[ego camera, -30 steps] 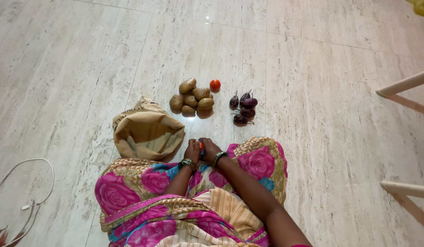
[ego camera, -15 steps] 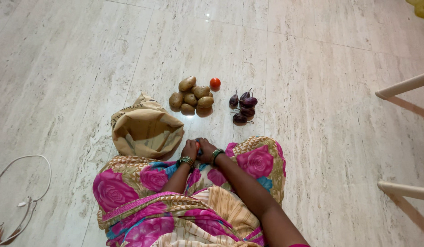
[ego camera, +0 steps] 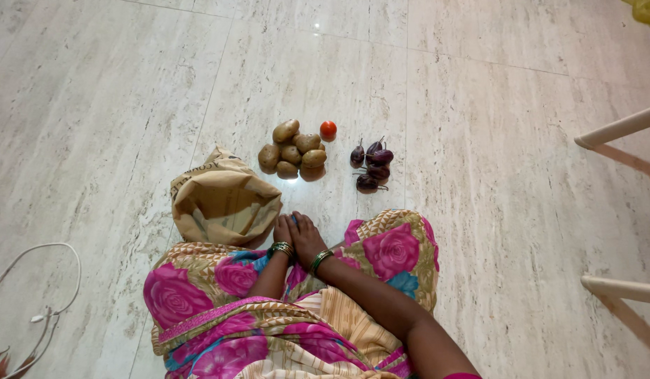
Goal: The person sits on the floor and wipes a tomato with a blue cloth. The person then places the tomato on the floor next to a pile of potatoes and eggplants.
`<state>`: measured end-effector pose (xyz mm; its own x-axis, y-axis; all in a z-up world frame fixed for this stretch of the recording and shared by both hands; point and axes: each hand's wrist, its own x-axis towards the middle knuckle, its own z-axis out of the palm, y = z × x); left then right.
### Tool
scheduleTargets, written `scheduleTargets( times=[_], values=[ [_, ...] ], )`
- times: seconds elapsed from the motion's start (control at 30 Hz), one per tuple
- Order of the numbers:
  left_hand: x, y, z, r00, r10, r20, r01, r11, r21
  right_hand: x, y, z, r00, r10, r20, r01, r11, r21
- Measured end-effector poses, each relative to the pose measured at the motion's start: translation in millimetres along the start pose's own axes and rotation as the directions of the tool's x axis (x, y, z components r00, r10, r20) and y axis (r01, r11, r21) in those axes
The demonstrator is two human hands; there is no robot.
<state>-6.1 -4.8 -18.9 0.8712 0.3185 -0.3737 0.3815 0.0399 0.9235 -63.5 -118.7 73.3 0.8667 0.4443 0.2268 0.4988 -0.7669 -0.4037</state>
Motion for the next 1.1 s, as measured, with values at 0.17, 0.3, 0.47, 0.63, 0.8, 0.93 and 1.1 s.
scheduleTargets(
  times=[0.17,0.3,0.47,0.63,0.8,0.93,1.1],
  values=[
    [2.1,-5.4,-2.5,0.961,0.278,0.009,-0.264,0.903,0.34,7.8,14.1,8.3,0.989,0.057,0.135,-0.064,0.997,0.049],
    [-27.3,17.8,4.5,0.977,0.088,0.196,-0.177,0.85,0.496,25.0,67.7,3.6,0.9,0.122,0.419,-0.255,0.926,0.278],
    [-42.1,29.4,6.3,0.944,0.135,0.3,-0.272,0.834,0.48,32.8,89.0,-16.9,0.742,0.108,0.662,-0.408,0.856,0.318],
    [-31.2,27.1,4.0,0.992,0.086,0.095,-0.11,0.955,0.276,15.6,26.6,-22.0,0.928,0.216,0.303,-0.274,0.948,0.163],
    [-4.1,6.5,-2.4,0.997,-0.053,0.05,0.054,0.998,-0.022,8.5,-4.3,-7.1,0.998,0.025,0.052,-0.022,0.999,-0.05],
    [-3.8,5.1,1.2,0.999,0.009,0.048,-0.016,0.989,0.15,11.8,6.0,-4.6,0.995,0.038,0.096,-0.039,0.999,0.007],
    [-26.9,21.7,3.6,0.988,0.068,0.141,-0.12,0.908,0.401,29.2,54.1,-4.1,0.889,0.176,0.422,-0.294,0.927,0.232]
  ],
)
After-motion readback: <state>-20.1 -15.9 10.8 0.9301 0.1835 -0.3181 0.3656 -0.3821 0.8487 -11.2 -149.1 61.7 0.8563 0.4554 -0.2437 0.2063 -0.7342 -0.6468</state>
